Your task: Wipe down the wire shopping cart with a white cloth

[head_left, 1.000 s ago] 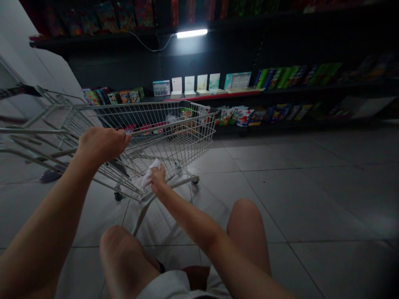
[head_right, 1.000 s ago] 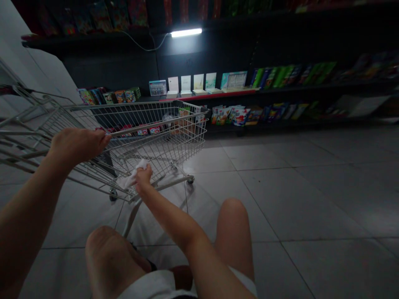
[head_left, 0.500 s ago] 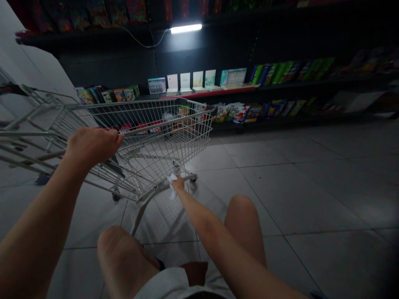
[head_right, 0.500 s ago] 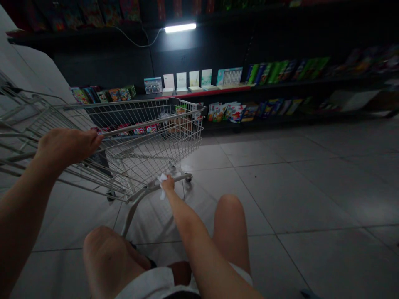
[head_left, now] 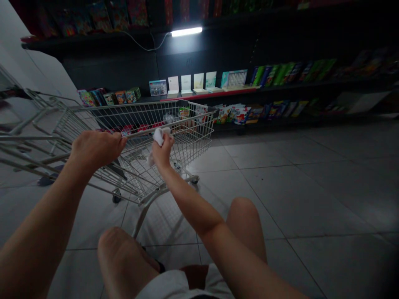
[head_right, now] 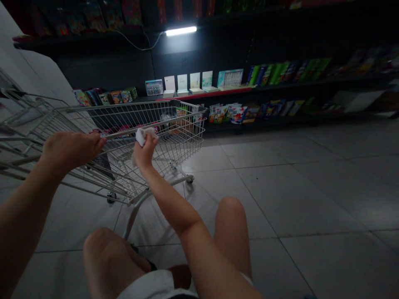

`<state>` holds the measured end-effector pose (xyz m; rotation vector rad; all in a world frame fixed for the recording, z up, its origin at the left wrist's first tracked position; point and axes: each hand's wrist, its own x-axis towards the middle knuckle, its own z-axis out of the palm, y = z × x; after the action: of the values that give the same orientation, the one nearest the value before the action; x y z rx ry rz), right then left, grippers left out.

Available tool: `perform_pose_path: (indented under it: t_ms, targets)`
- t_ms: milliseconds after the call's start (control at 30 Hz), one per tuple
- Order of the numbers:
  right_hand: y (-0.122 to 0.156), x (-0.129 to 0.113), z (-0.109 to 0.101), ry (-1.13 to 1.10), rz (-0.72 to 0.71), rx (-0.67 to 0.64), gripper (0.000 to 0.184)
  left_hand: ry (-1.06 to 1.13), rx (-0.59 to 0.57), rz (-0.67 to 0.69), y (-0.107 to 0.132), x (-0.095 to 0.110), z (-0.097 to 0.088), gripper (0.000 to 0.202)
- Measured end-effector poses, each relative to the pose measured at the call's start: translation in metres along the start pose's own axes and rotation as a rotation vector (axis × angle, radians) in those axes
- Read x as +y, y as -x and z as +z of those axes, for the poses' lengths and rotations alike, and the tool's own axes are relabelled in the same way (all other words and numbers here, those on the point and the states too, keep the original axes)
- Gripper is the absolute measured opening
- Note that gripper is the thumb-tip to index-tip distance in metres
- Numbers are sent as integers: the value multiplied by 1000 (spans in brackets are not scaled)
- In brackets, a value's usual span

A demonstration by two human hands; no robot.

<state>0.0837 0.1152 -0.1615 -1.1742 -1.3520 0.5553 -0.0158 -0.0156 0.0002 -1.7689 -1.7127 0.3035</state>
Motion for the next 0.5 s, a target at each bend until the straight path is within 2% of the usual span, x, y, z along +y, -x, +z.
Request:
perform_pose_path:
  t_ms: [67, 100, 167, 267, 333, 400, 467, 500]
  targets:
    - [4, -2, -2, 117, -217, -29, 35, 11, -4, 1, 0, 0, -1, 57]
    - [11, 5, -5, 178, -317, -95, 36, 20, -7, 2, 1, 0, -1, 57]
    - [28, 35, -14, 291, -458, -290, 36, 40, -6, 3, 2, 1, -3, 57]
    - [50, 92, -35, 425, -421, -581, 35, 59, 6, 8, 3, 1, -5, 58]
    - [50, 115, -52, 457, -353, -674, 32, 61, 6, 8, 3, 0, -5, 59]
    - [33, 112, -69, 453, -333, -668, 33, 57, -3, 8, 3, 0, -5, 60]
    - [3, 79, -85, 360, -391, -488, 33, 49, -18, 8, 3, 0, -5, 60]
    - [-15, 54, -93, 282, -432, -342, 32, 45, -22, 6, 3, 1, -6, 60]
